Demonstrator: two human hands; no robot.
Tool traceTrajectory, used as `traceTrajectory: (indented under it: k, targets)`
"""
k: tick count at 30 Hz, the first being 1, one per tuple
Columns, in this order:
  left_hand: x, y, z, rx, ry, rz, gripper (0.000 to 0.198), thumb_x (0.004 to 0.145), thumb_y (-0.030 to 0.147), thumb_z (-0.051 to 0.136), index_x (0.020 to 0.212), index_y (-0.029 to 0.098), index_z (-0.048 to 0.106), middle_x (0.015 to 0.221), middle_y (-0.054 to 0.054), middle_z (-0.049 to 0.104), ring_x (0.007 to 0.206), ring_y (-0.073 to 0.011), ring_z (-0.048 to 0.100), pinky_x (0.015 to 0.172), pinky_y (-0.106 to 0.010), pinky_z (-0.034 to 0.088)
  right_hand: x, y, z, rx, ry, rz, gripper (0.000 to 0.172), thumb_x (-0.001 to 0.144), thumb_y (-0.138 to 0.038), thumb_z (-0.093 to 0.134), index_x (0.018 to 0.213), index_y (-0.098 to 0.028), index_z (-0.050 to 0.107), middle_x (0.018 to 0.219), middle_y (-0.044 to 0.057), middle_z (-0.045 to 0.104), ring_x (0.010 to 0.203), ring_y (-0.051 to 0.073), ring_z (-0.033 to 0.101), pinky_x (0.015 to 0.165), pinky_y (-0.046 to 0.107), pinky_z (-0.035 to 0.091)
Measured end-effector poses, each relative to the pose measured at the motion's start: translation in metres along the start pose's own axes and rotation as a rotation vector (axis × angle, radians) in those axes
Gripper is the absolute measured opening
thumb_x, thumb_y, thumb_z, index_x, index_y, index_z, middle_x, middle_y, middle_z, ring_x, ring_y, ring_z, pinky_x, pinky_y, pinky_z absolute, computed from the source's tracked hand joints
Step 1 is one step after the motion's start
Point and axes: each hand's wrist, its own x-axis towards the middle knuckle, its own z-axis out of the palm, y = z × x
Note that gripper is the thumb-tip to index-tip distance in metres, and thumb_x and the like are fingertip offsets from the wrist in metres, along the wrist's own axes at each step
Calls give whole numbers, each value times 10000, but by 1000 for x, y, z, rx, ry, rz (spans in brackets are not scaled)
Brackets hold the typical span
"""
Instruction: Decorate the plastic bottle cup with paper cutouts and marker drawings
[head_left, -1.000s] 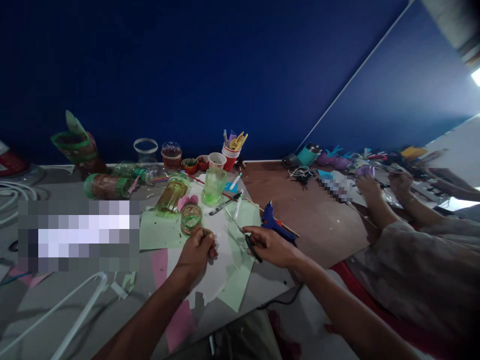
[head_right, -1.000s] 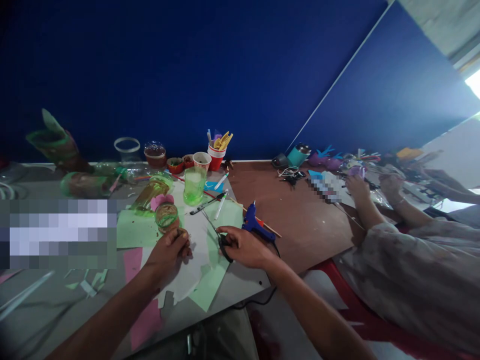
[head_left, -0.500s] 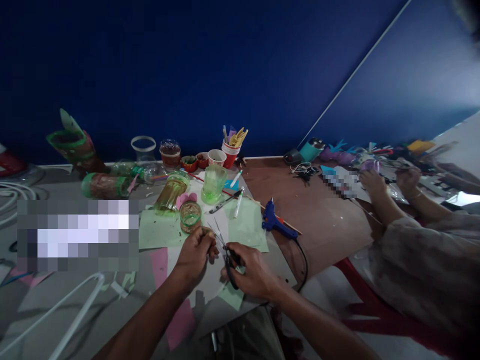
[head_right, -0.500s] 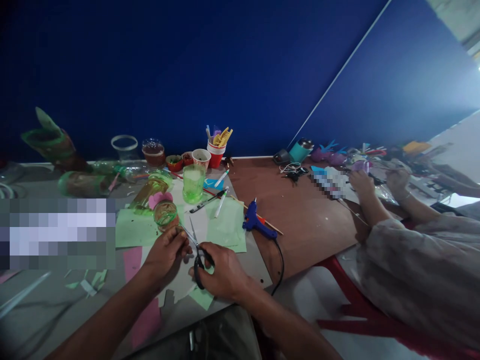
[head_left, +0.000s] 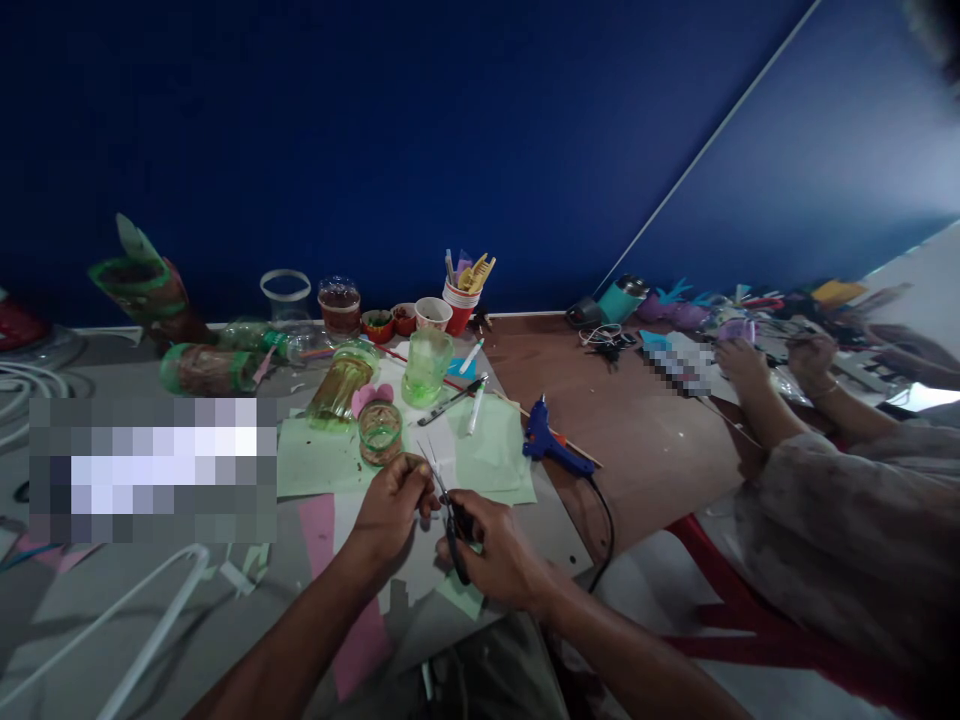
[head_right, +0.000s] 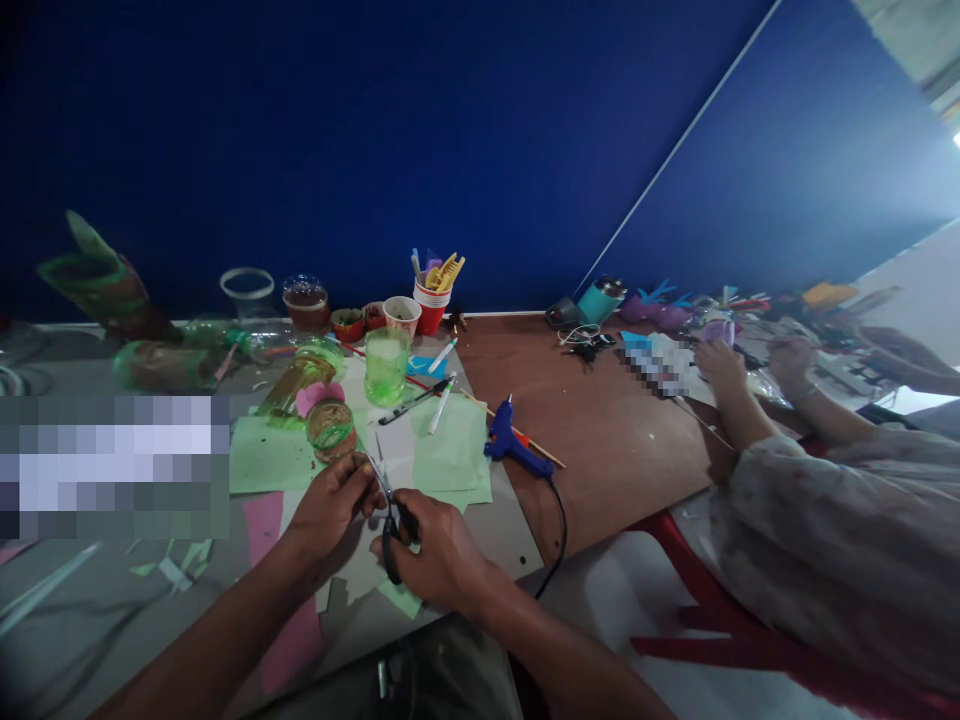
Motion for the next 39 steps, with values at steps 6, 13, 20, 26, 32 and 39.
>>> traceTrajectory:
  k: [6,13,20,26,32,39]
  targets:
    - [0,2,0,-15,-15,6,252,760,383,578,621,191,492,472,48,505,437,-95,481,481,-222,402,0,-1,0,71,-25,29,221,751,-198,571,971,-187,591,660,-36,529,566,94,438,520,174,340]
    - [-2,0,-1,-98,-49,34,255,767,401,599,666,178,529,548,41,529,478,-83,483,523,-222,406,0,2,1,132,-18,39,243,744,-121,515,967,-183,590,674,-36,543,545,84,432,503,168,337]
    - [-3,7,2,-97,-38,0,229,690,362,654,637,179,526,512,40,526,462,-85,461,498,-219,388,0,2,0,162,-29,25,203,744,-142,540,938,-174,592,732,-22,577,593,92,467,525,170,352]
    - [-3,6,2,-87,-54,0,228,704,346,642,612,180,516,499,45,518,447,-81,462,496,-219,387,-1,3,2,195,-35,34,193,746,-131,535,923,-184,592,731,-31,584,587,88,480,533,170,362]
    - [-2,4,2,-113,-53,-9,209,716,331,637,630,181,519,490,58,505,436,-72,456,507,-217,397,-1,3,1,211,-46,37,216,741,-113,510,929,-182,592,713,-34,575,583,86,481,533,168,365]
    - [-2,6,2,-91,-54,-2,224,708,330,634,603,179,507,491,52,517,418,-66,446,490,-215,389,-1,0,-3,224,-85,59,171,755,-136,518,910,-184,576,679,-45,548,566,78,473,537,169,361]
